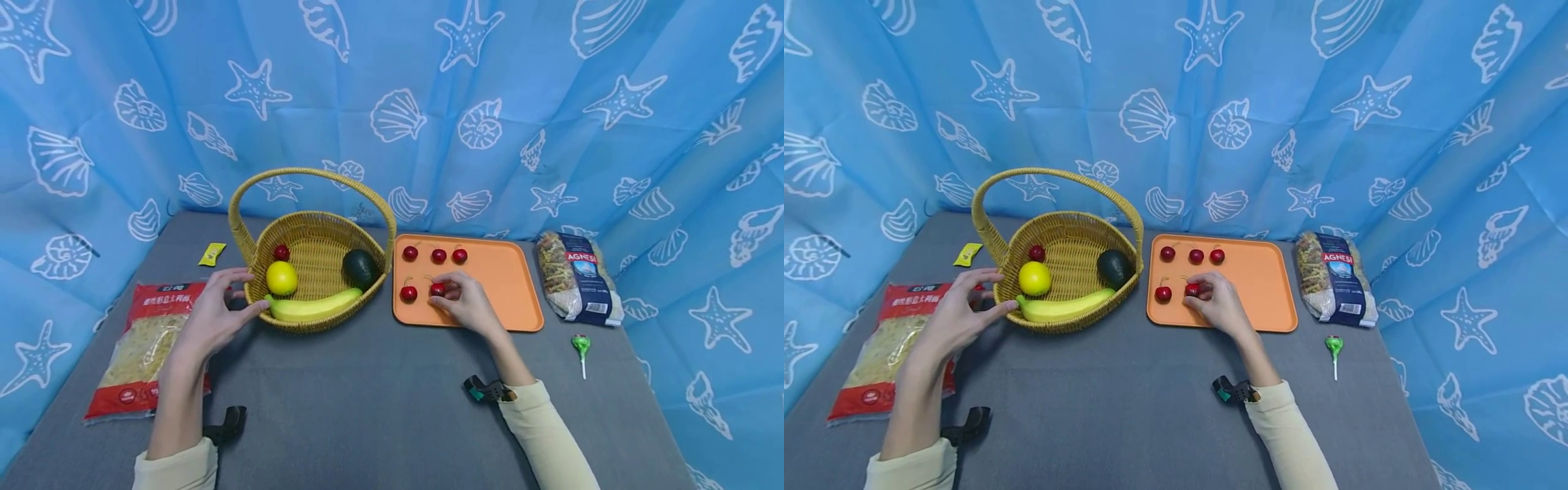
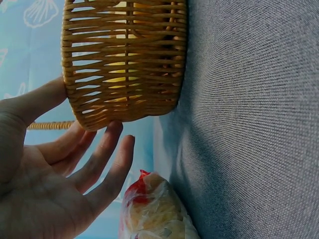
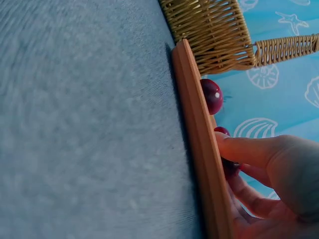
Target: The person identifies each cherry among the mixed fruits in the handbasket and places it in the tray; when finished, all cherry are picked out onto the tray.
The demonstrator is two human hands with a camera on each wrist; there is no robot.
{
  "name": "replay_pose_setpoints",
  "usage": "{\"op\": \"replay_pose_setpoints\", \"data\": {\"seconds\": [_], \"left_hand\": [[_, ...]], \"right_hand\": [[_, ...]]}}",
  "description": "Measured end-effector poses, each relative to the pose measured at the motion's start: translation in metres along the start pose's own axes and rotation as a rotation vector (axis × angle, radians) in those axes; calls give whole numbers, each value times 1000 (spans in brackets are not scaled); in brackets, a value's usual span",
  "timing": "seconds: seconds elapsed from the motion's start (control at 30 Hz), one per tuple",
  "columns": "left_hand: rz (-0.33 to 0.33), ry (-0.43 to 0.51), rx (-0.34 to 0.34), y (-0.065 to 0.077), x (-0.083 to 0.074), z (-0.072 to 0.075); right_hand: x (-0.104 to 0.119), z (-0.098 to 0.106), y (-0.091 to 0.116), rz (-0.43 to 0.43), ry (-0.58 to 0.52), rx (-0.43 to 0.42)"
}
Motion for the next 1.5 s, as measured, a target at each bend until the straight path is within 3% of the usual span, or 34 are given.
{"op": "replay_pose_setpoints", "data": {"seconds": [0.5,0.77,0.97,1.2,1.5], "left_hand": [[-15,12,7,1,0,1],[-8,14,14,1,1,0],[-9,17,15,1,1,0],[-15,16,14,1,0,0],[-29,21,5,1,-1,2]], "right_hand": [[-2,-1,2,-34,-5,15],[12,7,9,-23,-37,-49],[37,11,11,48,-161,-20],[82,9,9,200,-270,117],[135,-21,-23,313,-327,243]]}}
Point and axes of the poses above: each hand's wrist, its own y-axis away from the middle knuckle, its own z-axis out of the back of the hand, x = y × z, the point moved 1 cm from there along -y, towards the middle knuckle, and after that the axes turned 2 degrees about -y, right-handed, at the moved point
